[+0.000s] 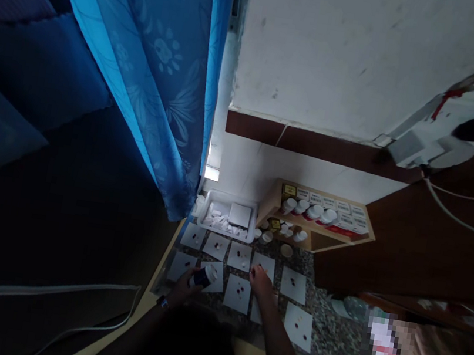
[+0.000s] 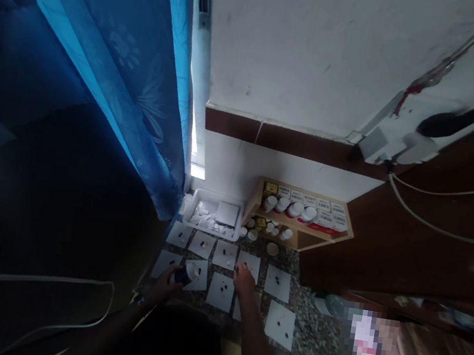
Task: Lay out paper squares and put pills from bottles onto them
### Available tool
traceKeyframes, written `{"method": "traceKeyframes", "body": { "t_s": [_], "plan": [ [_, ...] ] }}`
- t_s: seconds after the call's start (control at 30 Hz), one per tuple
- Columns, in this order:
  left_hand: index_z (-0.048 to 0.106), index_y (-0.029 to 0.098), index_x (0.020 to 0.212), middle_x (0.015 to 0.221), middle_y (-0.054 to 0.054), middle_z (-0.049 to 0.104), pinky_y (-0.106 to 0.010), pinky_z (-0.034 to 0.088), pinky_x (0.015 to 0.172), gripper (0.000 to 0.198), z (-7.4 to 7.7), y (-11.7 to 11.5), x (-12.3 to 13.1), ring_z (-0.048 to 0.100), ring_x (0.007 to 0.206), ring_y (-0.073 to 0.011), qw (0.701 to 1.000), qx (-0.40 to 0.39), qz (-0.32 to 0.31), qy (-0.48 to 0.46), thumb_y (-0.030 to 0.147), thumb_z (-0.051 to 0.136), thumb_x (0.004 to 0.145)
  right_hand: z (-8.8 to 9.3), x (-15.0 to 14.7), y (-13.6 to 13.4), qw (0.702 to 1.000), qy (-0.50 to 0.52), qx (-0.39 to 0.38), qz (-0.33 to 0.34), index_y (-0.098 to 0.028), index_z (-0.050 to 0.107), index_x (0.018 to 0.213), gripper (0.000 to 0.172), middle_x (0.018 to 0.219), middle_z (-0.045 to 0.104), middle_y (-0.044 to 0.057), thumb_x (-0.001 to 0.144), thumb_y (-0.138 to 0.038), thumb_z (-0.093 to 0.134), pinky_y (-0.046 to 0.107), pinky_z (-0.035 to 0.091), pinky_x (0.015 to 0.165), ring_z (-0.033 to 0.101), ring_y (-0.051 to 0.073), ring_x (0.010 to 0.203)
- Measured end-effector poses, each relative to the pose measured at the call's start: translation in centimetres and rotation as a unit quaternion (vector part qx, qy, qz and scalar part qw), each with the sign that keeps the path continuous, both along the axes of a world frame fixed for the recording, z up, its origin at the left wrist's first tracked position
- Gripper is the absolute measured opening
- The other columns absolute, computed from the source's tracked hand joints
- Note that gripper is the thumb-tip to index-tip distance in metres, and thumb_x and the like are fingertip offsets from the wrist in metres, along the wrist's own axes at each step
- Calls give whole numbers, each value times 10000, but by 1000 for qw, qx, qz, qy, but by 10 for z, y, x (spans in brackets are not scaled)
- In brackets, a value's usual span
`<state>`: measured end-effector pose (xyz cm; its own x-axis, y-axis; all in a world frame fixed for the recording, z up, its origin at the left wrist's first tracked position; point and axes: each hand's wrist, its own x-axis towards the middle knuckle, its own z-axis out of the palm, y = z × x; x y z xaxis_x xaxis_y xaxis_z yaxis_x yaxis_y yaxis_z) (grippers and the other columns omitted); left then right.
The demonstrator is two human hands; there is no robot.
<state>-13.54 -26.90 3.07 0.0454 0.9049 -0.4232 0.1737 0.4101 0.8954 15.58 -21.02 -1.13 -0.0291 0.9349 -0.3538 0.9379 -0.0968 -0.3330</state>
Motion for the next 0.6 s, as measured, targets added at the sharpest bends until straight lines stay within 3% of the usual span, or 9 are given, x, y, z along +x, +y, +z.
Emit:
{"method": "traceKeyframes", "body": {
  "t_s": [0.1,0.3,0.47,0.6],
  "plan": [
    [599,149,1045,1069,-78,627,-379,402,893,513,5,1,1,547,1007,-274,1000,-3,-10,-1,284,711,562,-2,7,-2,999,28,32,-29,-175,579,801,146,911,614,58,802,-185,433,228,362,725,555,151,856],
    [619,154,1030,1062,-80,630,-387,378,934,514,4,0,4,529,1053,-283,1000,-5,-7,6,249,743,540,-11,30,-2,974,23,56,-217,-187,600,752,154,817,634,53,774,-257,465,233,367,636,577,155,760],
    [604,165,1053,1102,-76,614,-388,384,945,500,4,0,11,523,1065,-270,999,-5,-30,10,230,719,572,-11,40,7,967,56,45,-243,-205,627,813,165,769,646,33,726,-242,492,230,376,620,593,156,738],
    [606,164,1048,1067,-73,624,-383,399,919,499,9,3,15,532,1035,-274,999,1,-35,14,229,720,566,11,36,10,952,115,93,-267,-192,626,886,233,788,646,44,730,-284,480,254,420,670,594,176,741]
  ]
}}
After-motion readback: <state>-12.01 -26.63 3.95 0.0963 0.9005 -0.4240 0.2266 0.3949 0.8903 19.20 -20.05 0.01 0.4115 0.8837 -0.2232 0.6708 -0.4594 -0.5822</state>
